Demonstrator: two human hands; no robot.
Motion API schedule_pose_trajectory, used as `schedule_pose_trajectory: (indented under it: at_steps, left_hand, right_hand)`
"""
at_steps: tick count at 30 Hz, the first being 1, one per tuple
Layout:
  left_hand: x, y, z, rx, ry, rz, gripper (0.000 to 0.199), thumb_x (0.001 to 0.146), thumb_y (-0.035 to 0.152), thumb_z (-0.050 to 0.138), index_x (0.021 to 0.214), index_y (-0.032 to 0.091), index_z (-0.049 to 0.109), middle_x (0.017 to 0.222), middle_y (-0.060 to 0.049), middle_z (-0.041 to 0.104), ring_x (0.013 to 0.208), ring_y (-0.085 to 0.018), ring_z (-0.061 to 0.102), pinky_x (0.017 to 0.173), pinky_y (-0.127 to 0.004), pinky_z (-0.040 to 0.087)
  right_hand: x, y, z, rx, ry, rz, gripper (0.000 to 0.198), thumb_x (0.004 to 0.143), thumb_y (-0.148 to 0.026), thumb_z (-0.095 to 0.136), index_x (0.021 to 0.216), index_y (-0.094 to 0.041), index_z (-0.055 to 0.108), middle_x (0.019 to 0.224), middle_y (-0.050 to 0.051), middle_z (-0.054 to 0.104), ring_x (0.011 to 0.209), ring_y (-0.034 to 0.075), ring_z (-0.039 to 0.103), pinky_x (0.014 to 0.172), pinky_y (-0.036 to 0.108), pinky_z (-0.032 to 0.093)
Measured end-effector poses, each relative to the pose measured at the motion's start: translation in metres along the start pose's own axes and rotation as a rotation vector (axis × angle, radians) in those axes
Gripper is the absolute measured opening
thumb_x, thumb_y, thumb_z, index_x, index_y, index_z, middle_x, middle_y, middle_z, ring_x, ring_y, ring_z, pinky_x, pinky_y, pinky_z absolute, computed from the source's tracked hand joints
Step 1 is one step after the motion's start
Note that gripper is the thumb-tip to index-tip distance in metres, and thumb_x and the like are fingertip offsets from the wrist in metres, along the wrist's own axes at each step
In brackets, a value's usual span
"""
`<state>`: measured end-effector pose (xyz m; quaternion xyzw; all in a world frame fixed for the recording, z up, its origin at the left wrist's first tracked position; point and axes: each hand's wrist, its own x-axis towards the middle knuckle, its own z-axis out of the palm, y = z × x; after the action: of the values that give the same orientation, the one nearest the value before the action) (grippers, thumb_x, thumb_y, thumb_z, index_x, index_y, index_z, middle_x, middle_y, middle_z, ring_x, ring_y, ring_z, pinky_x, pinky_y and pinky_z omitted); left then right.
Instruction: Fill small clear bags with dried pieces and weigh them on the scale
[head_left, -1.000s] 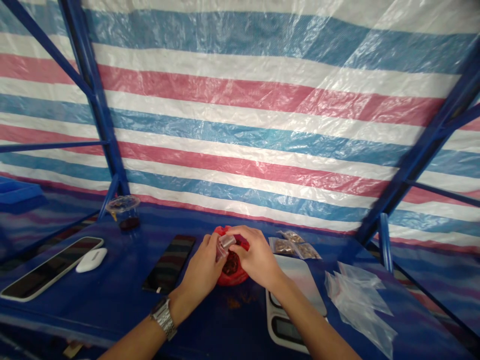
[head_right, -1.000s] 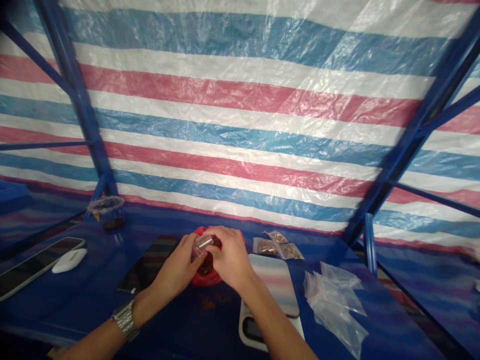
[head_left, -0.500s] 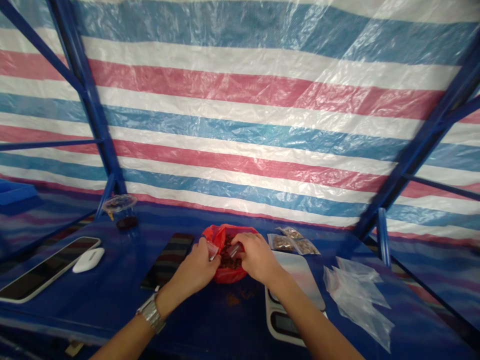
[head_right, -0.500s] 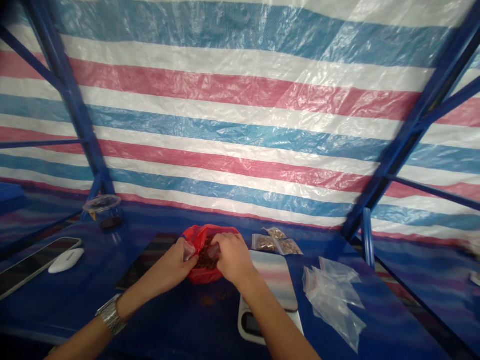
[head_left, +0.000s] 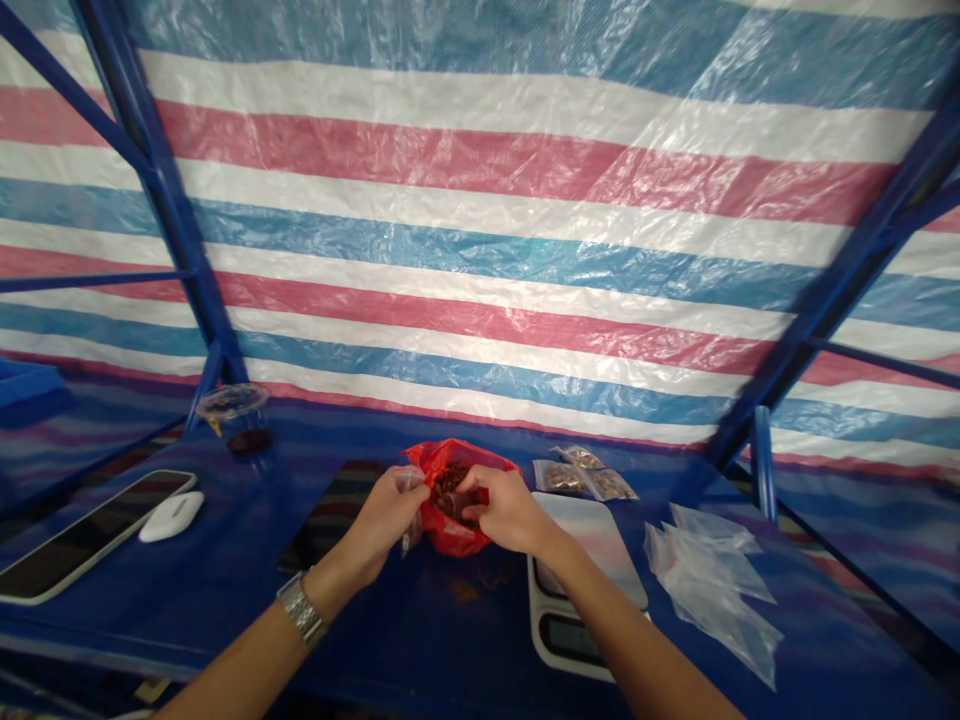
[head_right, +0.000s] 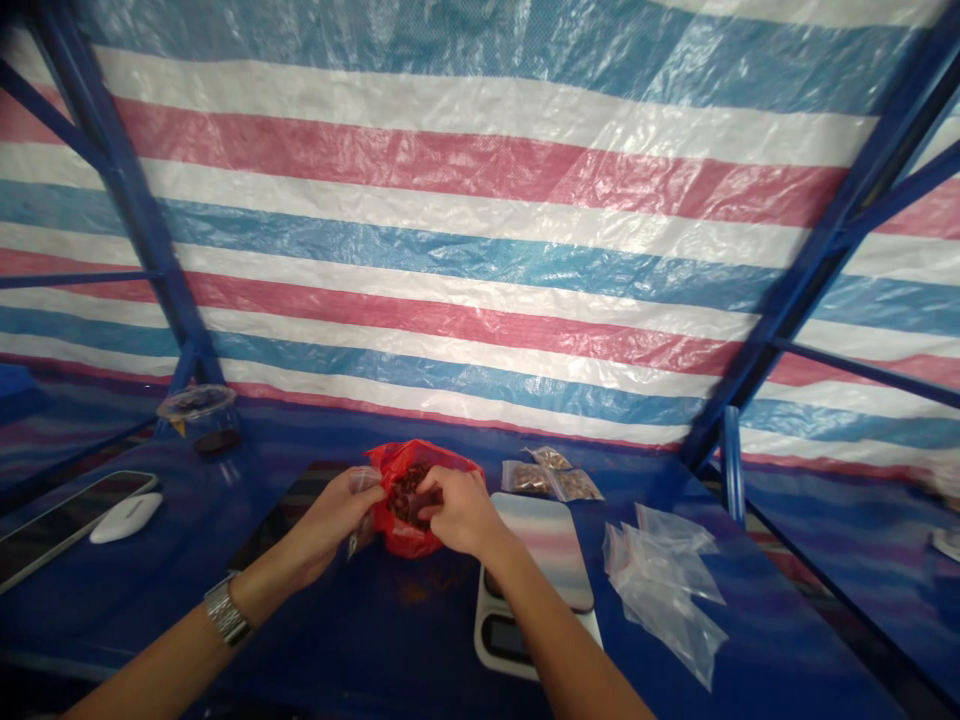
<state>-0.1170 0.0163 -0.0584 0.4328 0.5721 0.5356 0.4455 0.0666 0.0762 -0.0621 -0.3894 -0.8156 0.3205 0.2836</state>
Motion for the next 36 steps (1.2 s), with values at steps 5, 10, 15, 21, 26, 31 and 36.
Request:
schedule_pose_trajectory:
  at_steps: [5, 10, 15, 21, 26, 31, 36]
  left_hand:
    - [0.003, 0.003, 0.000, 0.091, 0.027, 0.053, 0.017, 0.074, 0.034, 0.067, 0.081, 0.019, 0.060, 0.061, 0.004, 0.061, 0.055, -0.014, 0.060, 0.053, -0.025, 0.047]
    - [0.008, 0.005, -0.010, 0.305, 0.052, 0.235, 0.017, 0.074, 0.026, 0.068, 0.088, 0.019, 0.064, 0.081, 0.000, 0.064, 0.078, -0.020, 0.063, 0.077, -0.034, 0.051]
    - [0.006, -0.002, -0.009, 0.518, -0.002, 0.401, 0.006, 0.081, 0.023, 0.062, 0.086, 0.020, 0.064, 0.087, -0.002, 0.060, 0.081, -0.020, 0.059, 0.081, -0.036, 0.048]
    - [0.006, -0.015, 0.003, 0.546, -0.045, 0.439, 0.013, 0.088, 0.024, 0.057, 0.099, 0.019, 0.059, 0.096, -0.005, 0.060, 0.088, -0.023, 0.061, 0.081, -0.038, 0.050]
    - [0.008, -0.018, 0.001, 0.535, -0.019, 0.459, 0.013, 0.090, 0.031, 0.059, 0.095, 0.020, 0.058, 0.096, -0.005, 0.062, 0.091, -0.024, 0.060, 0.085, -0.040, 0.050]
    - [0.007, -0.017, -0.008, 0.530, -0.009, 0.407, 0.011, 0.090, 0.030, 0.057, 0.093, 0.020, 0.058, 0.094, -0.003, 0.056, 0.085, -0.020, 0.058, 0.087, -0.036, 0.050]
    - [0.010, -0.001, -0.018, 0.649, 0.114, 0.459, 0.010, 0.084, 0.027, 0.059, 0.093, 0.022, 0.060, 0.098, -0.005, 0.053, 0.094, -0.025, 0.056, 0.097, -0.047, 0.049]
  right_hand:
    - [-0.001, 0.006, 0.003, 0.144, 0.030, 0.012, 0.014, 0.075, -0.011, 0.067, 0.083, -0.023, 0.068, 0.092, 0.002, 0.078, 0.090, 0.022, 0.074, 0.085, 0.035, 0.054]
    - [0.000, 0.008, -0.009, 0.305, 0.058, 0.013, 0.010, 0.079, -0.018, 0.063, 0.088, -0.022, 0.064, 0.094, 0.003, 0.077, 0.093, 0.022, 0.074, 0.089, 0.038, 0.054]
    - [0.001, -0.013, -0.026, 0.276, 0.144, -0.067, 0.013, 0.085, -0.020, 0.063, 0.096, -0.023, 0.068, 0.106, 0.005, 0.077, 0.107, 0.023, 0.070, 0.102, 0.041, 0.047]
    - [-0.005, -0.047, -0.016, -0.145, 0.211, -0.293, 0.024, 0.085, -0.005, 0.065, 0.098, -0.025, 0.068, 0.104, 0.002, 0.077, 0.105, 0.023, 0.067, 0.100, 0.043, 0.036]
    - [-0.007, -0.054, -0.013, -0.227, 0.227, -0.366, 0.027, 0.087, 0.000, 0.062, 0.097, -0.025, 0.067, 0.107, 0.000, 0.076, 0.106, 0.020, 0.066, 0.097, 0.038, 0.033]
    - [-0.007, -0.036, -0.018, -0.297, 0.285, -0.152, 0.018, 0.088, -0.013, 0.069, 0.102, -0.025, 0.067, 0.106, 0.003, 0.076, 0.104, 0.024, 0.066, 0.096, 0.041, 0.033]
    - [-0.012, -0.016, -0.015, -0.340, 0.128, -0.099, 0.018, 0.088, -0.016, 0.071, 0.104, -0.024, 0.071, 0.111, 0.005, 0.076, 0.112, 0.027, 0.064, 0.101, 0.045, 0.033]
